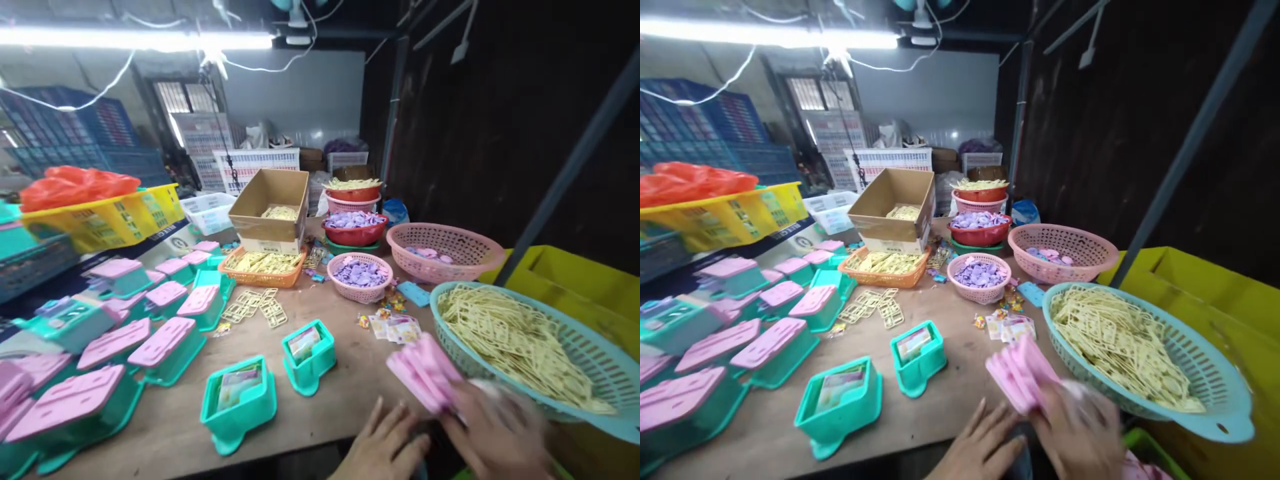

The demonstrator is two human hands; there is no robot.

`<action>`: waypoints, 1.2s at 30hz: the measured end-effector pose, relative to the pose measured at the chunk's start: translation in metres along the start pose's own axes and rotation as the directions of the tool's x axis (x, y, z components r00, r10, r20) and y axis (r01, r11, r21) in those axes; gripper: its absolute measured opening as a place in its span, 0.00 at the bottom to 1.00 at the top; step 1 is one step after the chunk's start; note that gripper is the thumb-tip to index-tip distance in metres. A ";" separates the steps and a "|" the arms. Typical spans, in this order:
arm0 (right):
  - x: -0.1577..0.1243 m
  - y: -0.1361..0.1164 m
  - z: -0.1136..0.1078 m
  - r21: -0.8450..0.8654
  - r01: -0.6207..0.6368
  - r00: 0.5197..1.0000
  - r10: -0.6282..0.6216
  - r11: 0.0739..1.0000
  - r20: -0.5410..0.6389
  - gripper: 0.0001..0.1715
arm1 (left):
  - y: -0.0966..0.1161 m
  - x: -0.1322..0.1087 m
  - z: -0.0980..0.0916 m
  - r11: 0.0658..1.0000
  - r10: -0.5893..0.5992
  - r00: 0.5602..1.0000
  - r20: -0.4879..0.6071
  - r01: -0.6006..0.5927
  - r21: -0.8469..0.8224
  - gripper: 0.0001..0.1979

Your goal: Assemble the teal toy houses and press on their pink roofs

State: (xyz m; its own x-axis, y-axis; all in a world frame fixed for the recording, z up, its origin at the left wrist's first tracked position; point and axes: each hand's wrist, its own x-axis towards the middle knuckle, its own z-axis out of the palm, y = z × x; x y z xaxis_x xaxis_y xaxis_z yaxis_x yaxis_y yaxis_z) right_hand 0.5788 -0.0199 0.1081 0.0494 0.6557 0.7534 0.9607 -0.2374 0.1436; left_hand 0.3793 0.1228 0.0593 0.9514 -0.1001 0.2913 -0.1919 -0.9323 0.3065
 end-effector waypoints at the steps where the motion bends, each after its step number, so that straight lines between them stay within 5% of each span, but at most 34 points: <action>1: 0.020 -0.010 0.008 -0.013 0.045 0.999 -0.045 0.999 0.031 0.09 | 0.001 -0.016 -0.001 0.999 -0.039 0.999 -0.017 0.039 0.014 0.33; 4: 0.069 -0.037 0.040 -0.031 0.090 0.987 -0.084 0.995 0.140 0.12 | 0.012 -0.056 -0.020 0.979 -0.202 0.979 -0.009 0.202 -0.013 0.39; 8: 0.086 -0.046 0.065 0.050 0.054 0.980 -0.063 0.997 0.189 0.19 | 0.035 -0.084 -0.065 0.911 -0.394 0.919 -0.003 0.390 -0.135 0.33; 12: 0.084 -0.038 0.050 0.113 -0.051 0.985 0.030 0.992 0.173 0.39 | 0.048 -0.089 -0.088 0.875 -0.454 0.886 -0.096 0.422 -0.238 0.28; 15: 0.097 -0.045 0.021 0.308 -0.256 0.953 0.184 0.916 0.242 0.38 | 0.049 -0.085 -0.098 0.874 -0.457 0.851 -0.258 0.376 -0.308 0.32; 17: 0.112 -0.062 0.001 0.538 -0.510 0.841 0.260 0.671 0.474 0.37 | 0.048 -0.082 -0.109 0.871 -0.474 0.795 -0.379 0.360 -0.335 0.38; 19: 0.125 -0.085 -0.013 0.591 -0.727 0.664 0.141 0.349 0.734 0.40 | 0.045 -0.082 -0.125 0.880 -0.469 0.743 -0.476 0.349 -0.322 0.44; 21: 0.133 -0.109 -0.020 0.546 -0.817 0.545 -0.062 0.189 0.836 0.40 | 0.042 -0.088 -0.141 0.914 -0.405 0.751 -0.522 0.307 -0.266 0.46; 22: 0.136 -0.120 -0.020 0.541 -0.826 0.524 -0.137 0.159 0.840 0.39 | 0.041 -0.093 -0.147 0.930 -0.366 0.768 -0.526 0.279 -0.238 0.45; 25: 0.143 -0.149 -0.013 0.597 -0.784 0.565 -0.203 0.168 0.800 0.34 | 0.039 -0.115 -0.161 0.945 -0.328 0.801 -0.502 0.272 -0.184 0.41; 30: 0.179 -0.190 0.012 0.684 -0.700 0.587 -0.381 0.204 0.714 0.35 | 0.025 -0.154 -0.185 0.885 -0.437 0.783 -0.442 0.462 -0.057 0.40; 33: 0.209 -0.210 0.033 0.807 -0.526 0.655 -0.478 0.268 0.585 0.38 | 0.004 -0.171 -0.203 0.825 -0.550 0.718 -0.425 0.547 -0.144 0.43; 36: 0.226 -0.216 0.056 0.882 -0.300 0.724 -0.516 0.362 0.458 0.36 | -0.019 -0.183 -0.211 0.732 -0.666 0.601 -0.442 0.640 -0.234 0.42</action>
State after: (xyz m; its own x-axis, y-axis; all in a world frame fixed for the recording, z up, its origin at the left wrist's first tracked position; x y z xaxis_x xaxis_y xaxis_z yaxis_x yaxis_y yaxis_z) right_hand 0.3981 0.2193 0.2114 -0.3347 0.9255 0.1775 0.5743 0.3496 -0.7402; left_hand 0.1577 0.2318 0.1917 0.5929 0.7146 0.3713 0.4120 -0.6654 0.6225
